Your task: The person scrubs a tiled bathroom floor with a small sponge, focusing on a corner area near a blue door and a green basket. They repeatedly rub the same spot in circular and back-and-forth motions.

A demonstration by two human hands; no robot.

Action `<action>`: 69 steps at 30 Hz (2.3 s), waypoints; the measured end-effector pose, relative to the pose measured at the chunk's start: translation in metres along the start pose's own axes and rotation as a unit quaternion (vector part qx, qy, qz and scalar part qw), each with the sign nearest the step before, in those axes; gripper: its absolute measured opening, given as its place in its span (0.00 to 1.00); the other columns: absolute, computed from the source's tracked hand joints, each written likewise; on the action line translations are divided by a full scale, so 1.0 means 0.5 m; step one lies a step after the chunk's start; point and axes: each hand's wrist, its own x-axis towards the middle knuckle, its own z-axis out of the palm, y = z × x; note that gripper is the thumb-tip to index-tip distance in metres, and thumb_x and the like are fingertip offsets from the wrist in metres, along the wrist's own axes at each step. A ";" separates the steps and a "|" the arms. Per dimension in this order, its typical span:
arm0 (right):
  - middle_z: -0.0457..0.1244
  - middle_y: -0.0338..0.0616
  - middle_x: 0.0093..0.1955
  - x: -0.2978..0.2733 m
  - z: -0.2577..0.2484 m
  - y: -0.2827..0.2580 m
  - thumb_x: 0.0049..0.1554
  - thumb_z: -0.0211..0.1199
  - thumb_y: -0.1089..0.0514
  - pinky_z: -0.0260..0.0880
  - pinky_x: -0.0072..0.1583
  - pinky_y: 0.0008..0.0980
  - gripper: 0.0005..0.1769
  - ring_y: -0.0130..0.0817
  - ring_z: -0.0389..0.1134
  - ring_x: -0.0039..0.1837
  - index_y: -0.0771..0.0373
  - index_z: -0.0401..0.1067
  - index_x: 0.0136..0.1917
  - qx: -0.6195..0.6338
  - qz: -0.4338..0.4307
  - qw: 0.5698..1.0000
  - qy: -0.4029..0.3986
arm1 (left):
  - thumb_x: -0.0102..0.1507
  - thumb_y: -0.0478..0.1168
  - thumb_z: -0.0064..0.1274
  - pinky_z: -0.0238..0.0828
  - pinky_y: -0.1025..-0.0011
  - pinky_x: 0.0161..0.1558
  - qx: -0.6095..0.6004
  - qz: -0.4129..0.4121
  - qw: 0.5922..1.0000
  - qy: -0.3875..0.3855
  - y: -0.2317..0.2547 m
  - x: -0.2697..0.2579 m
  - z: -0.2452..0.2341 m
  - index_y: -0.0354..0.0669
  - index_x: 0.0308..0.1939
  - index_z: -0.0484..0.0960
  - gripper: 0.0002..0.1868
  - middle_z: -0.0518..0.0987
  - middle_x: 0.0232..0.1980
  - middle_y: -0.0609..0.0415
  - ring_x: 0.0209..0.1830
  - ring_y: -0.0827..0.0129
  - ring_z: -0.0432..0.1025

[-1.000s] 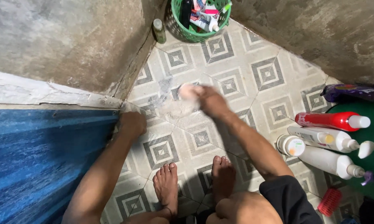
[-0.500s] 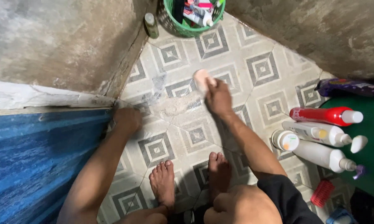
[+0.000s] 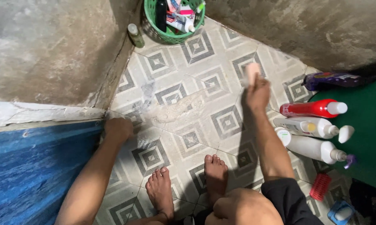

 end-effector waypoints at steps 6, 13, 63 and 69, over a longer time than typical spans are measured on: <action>0.61 0.59 0.58 0.018 -0.014 0.035 0.56 0.67 0.55 0.72 0.56 0.52 0.30 0.60 0.67 0.58 0.55 0.73 0.72 -0.037 -0.019 0.997 0.057 | 0.65 0.38 0.45 0.75 0.63 0.34 -0.056 0.030 0.995 0.071 0.010 -0.049 -0.043 0.42 0.22 0.85 0.18 0.80 0.21 0.48 0.27 0.61 0.79; 0.64 0.57 0.59 -0.126 -0.031 -0.312 0.58 0.62 0.50 0.69 0.58 0.49 0.27 0.58 0.66 0.60 0.53 0.73 0.70 0.036 -0.144 0.988 -0.042 | 0.66 0.37 0.42 0.76 0.61 0.39 -0.028 0.010 0.999 0.013 0.026 -0.054 -0.088 0.43 0.27 0.86 0.18 0.83 0.26 0.48 0.32 0.61 0.80; 0.66 0.69 0.62 -0.279 -0.411 -0.263 0.56 0.58 0.32 0.70 0.62 0.63 0.60 0.68 0.69 0.63 0.62 0.30 0.84 -0.057 0.125 0.885 -0.446 | 0.65 0.42 0.45 0.75 0.50 0.51 0.025 -0.045 0.991 -0.127 0.053 -0.041 -0.103 0.42 0.45 0.89 0.17 0.88 0.44 0.45 0.51 0.51 0.82; 0.67 0.74 0.58 -0.273 -0.402 -0.368 0.59 0.52 0.38 0.71 0.59 0.64 0.58 0.71 0.70 0.60 0.79 0.27 0.80 -0.048 0.077 0.877 -0.472 | 0.65 0.39 0.46 0.77 0.48 0.48 0.009 -0.037 0.995 -0.096 0.049 -0.041 -0.113 0.39 0.39 0.90 0.15 0.87 0.38 0.43 0.46 0.49 0.83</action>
